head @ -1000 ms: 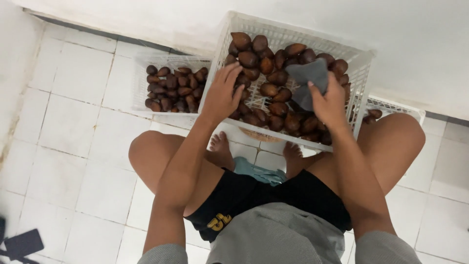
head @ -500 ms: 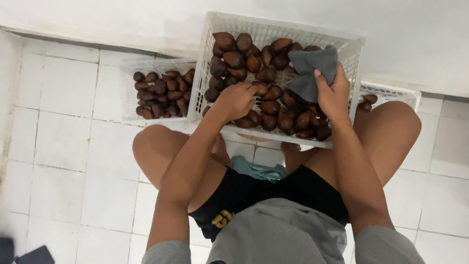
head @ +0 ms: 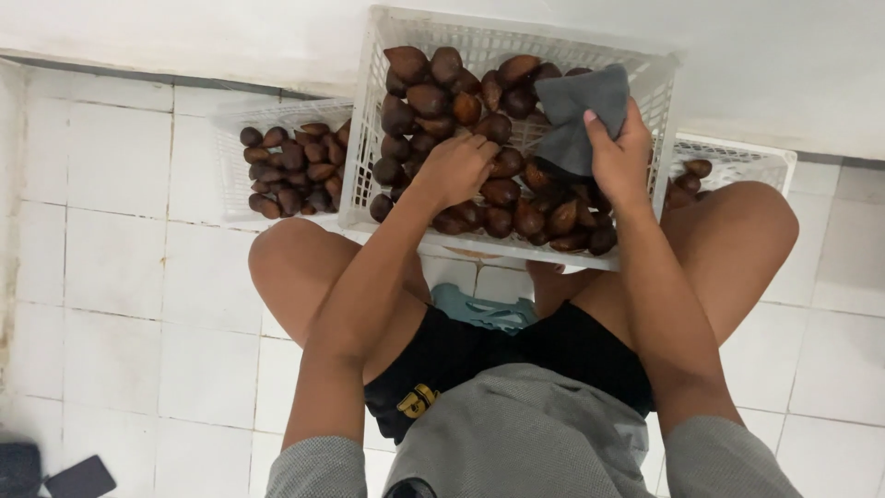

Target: Cleaning salak fruits by wiping them individually with a cloth and sorting them into crates.

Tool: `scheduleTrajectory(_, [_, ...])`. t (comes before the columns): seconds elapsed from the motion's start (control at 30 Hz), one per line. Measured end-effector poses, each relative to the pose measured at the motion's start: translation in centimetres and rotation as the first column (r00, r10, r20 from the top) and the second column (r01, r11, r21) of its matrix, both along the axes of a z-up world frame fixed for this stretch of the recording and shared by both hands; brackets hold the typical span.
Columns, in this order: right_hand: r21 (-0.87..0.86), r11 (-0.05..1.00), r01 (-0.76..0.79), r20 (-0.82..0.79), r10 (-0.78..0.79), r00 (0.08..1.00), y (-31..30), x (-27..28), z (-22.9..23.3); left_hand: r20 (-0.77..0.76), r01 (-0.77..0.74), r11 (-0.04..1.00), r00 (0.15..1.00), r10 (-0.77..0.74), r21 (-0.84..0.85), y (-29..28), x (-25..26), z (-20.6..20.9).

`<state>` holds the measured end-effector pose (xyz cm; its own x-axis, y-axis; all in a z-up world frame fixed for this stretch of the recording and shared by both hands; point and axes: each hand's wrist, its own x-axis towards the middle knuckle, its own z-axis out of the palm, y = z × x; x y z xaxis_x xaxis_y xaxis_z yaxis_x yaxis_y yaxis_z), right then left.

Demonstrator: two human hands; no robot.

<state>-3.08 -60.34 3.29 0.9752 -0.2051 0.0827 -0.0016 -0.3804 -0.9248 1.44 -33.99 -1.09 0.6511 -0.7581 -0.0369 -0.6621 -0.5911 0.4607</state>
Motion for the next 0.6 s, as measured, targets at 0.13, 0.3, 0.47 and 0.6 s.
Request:
scheduleTrajectory(0.13, [-0.04, 0.999, -0.01, -0.005, 0.01, 1.0, 0.8, -0.1, 0.4, 0.041, -0.071, 0.997, 0.997, 0.072, -0.024, 0.1, -0.2, -0.5])
scheduleTrajectory(0.3, [-0.034, 0.999, -0.041, 0.009, 0.041, 0.999, 0.8, 0.0, -0.3, 0.093, -0.124, 0.992, 0.988, 0.123, -0.002, 0.6, -0.3, -2.2])
scheduleTrajectory(0.47, [-0.029, 0.999, -0.045, 0.014, 0.045, 0.999, 0.7, 0.3, -1.2, 0.059, -0.157, 0.987, 0.986, 0.155, 0.041, 1.2, -0.3, -3.0])
scheduleTrajectory(0.6, [-0.045, 0.998, -0.048, 0.008, 0.048, 0.999, 1.2, 0.0, -0.8, 0.043, -0.168, 0.985, 0.985, 0.167, 0.046, 1.2, -0.6, -3.0])
